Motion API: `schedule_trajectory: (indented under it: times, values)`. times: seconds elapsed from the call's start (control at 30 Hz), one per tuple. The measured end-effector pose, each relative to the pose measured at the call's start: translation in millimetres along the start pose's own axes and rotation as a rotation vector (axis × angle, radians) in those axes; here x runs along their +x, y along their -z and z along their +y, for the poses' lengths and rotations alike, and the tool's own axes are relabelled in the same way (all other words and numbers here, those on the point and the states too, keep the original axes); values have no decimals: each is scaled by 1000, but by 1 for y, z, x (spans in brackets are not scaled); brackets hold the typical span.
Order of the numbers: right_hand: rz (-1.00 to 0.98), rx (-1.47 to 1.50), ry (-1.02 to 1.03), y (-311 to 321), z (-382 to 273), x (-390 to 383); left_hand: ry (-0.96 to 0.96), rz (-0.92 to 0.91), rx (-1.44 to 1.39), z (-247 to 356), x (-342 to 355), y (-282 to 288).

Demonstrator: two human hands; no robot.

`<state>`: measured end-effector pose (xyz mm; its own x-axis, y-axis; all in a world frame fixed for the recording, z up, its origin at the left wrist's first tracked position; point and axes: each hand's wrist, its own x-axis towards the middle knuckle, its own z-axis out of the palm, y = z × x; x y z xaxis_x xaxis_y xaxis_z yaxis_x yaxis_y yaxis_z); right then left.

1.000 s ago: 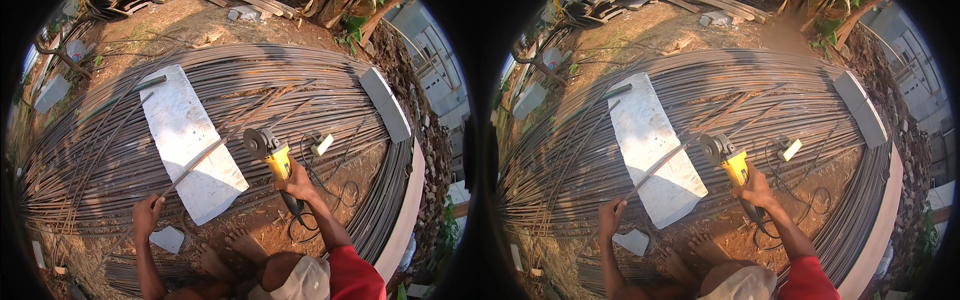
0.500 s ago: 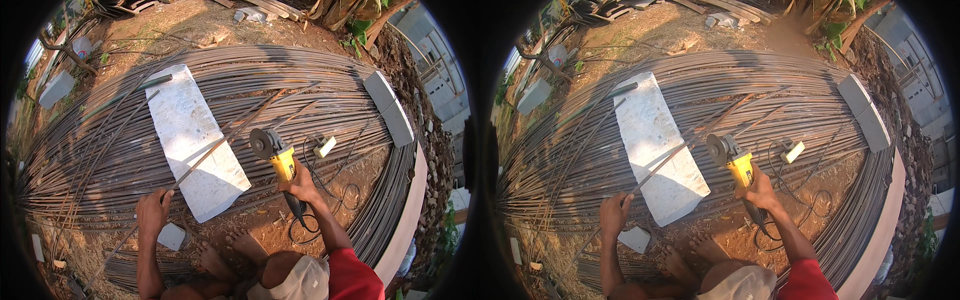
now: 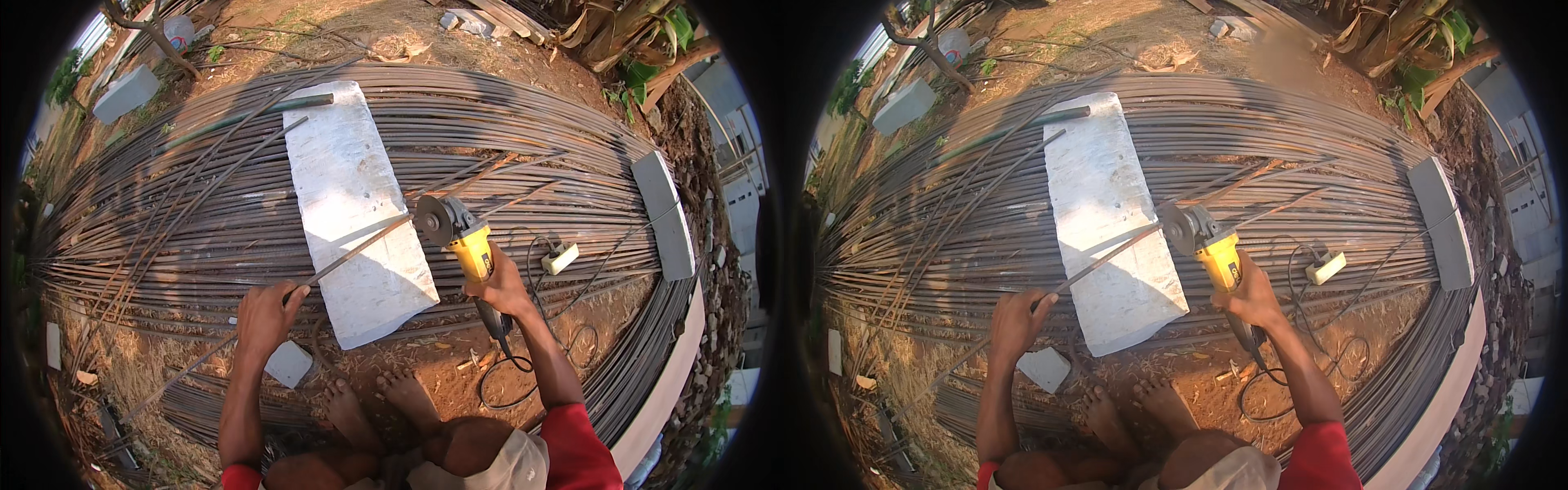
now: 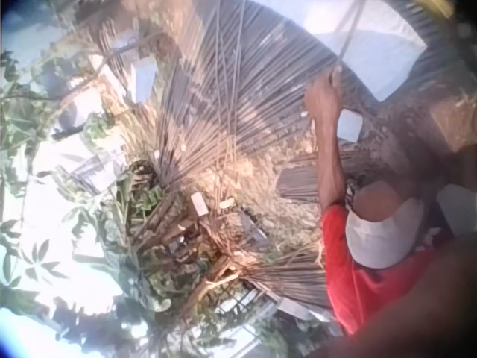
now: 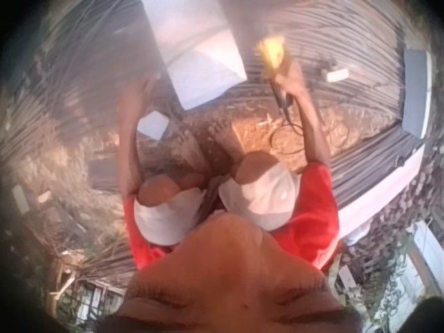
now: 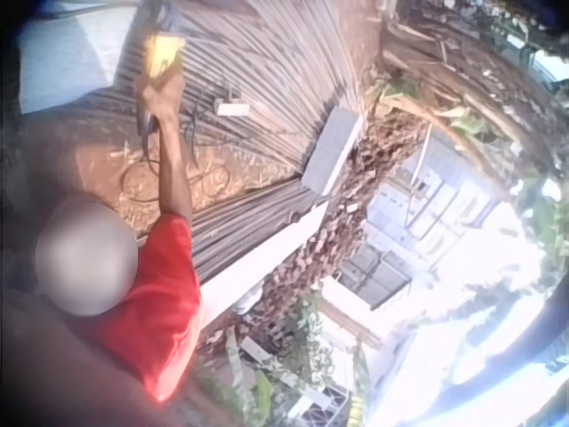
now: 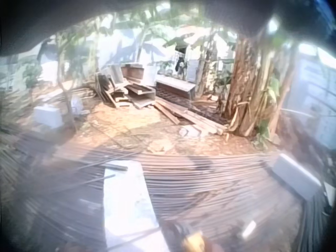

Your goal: The person uses an angle grinder to cut several metal rods placed on a white board. After cutting, the person gathers the cut pieces and stacks them together.

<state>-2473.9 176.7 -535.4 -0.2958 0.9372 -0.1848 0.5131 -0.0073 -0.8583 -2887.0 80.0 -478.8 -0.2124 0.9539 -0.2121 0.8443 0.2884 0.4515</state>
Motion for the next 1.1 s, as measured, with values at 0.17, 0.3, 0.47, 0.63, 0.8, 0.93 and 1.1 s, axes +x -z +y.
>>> schedule_trajectory:
  times: [0.17, 0.3, 0.47, 0.63, 0.8, 0.93, 1.1]
  values:
    - [-23, -59, 4, -6, -4, 18, -91, 25, -3, -26, 8, -14]
    - [-31, -77, -35, -6, -5, 24, -41, -37, -51, -28, 16, -17]
    - [-27, -108, -19, -6, -9, 26, -145, 71, -59, -52, 20, -38]
    - [-8, -149, -5, -5, -11, 25, -194, 94, -120, -55, 21, -43]
    - [-48, -154, -14, -4, -13, 28, -142, 49, -152, -50, 23, -41]
    - [-55, -178, 20, -3, -8, 31, -218, 81, -117, -62, 24, -48]
    - [-58, -84, 19, -2, 10, 33, -249, 158, -96, -64, 25, -56]
